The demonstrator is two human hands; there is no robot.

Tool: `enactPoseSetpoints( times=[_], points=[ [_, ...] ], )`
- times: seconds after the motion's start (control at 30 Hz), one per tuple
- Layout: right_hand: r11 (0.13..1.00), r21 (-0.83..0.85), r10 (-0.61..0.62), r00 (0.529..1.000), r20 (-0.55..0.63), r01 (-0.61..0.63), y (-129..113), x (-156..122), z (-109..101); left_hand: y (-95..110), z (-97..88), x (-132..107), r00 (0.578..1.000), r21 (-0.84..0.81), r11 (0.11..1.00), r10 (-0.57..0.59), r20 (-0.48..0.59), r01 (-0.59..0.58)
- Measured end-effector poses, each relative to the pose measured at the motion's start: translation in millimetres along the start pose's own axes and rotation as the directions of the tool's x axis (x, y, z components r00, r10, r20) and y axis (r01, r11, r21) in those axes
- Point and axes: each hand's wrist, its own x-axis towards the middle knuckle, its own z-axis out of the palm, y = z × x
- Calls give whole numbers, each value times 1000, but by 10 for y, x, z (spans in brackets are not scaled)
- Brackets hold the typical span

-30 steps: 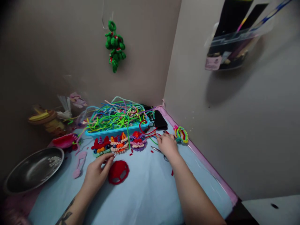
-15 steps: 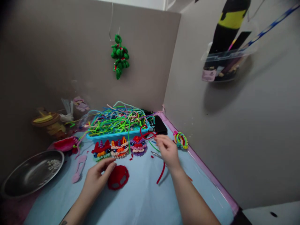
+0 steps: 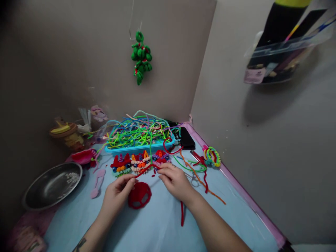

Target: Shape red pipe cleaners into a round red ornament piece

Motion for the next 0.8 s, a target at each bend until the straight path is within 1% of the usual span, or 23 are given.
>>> enactPoseSetpoints(
  times=[0.07, 0.13, 0.17, 0.23, 0.3, 0.37, 0.4, 0.47, 0.53, 0.6, 0.7, 0.73, 0.8],
  points=[
    [995, -98, 23, 1000, 10, -21, -42, 15, 33, -7, 17, -8, 1000, 30, 999, 17, 11, -17],
    [972, -221, 77, 997, -19, -79, -123, 18, 90, 3, 58, -33, 998, 58, 997, 49, 41, -51],
    [965, -245, 86, 996, -22, -89, -170, 12, 126, 12, 83, -50, 995, 73, 994, 75, 63, -80],
    [978, -204, 48, 999, 5, -46, -262, -16, 201, 33, 129, -84, 983, 103, 983, 141, 119, -153],
    [993, -111, -30, 999, 26, 33, -326, -50, 261, 49, 152, -106, 963, 126, 966, 204, 176, -227],
    [994, -38, -96, 994, 52, 98, -354, -73, 283, 57, 147, -110, 950, 143, 952, 241, 198, -271],
    [994, -10, -108, 992, 57, 109, -357, -76, 278, 59, 136, -104, 949, 151, 948, 248, 194, -279],
    [993, 21, -113, 992, 60, 112, -351, -68, 244, 60, 110, -86, 954, 162, 949, 243, 175, -272],
    [993, 29, -118, 991, 62, 116, -343, -53, 201, 60, 87, -69, 961, 159, 958, 211, 177, -239],
    [991, 35, -129, 989, 78, 127, -344, -46, 175, 62, 68, -59, 960, 130, 973, 158, 230, -191],
    [991, 65, -126, 986, 106, 119, -350, -55, 178, 75, 36, -58, 933, 105, 985, 91, 347, -136],
    [991, 76, -117, 986, 117, 109, -347, -60, 183, 82, 20, -57, 926, 120, 983, 86, 367, -139],
    [994, 90, -70, 991, 118, 59, -323, -64, 183, 97, -19, -48, 924, 182, 966, 108, 368, -185]
  ],
)
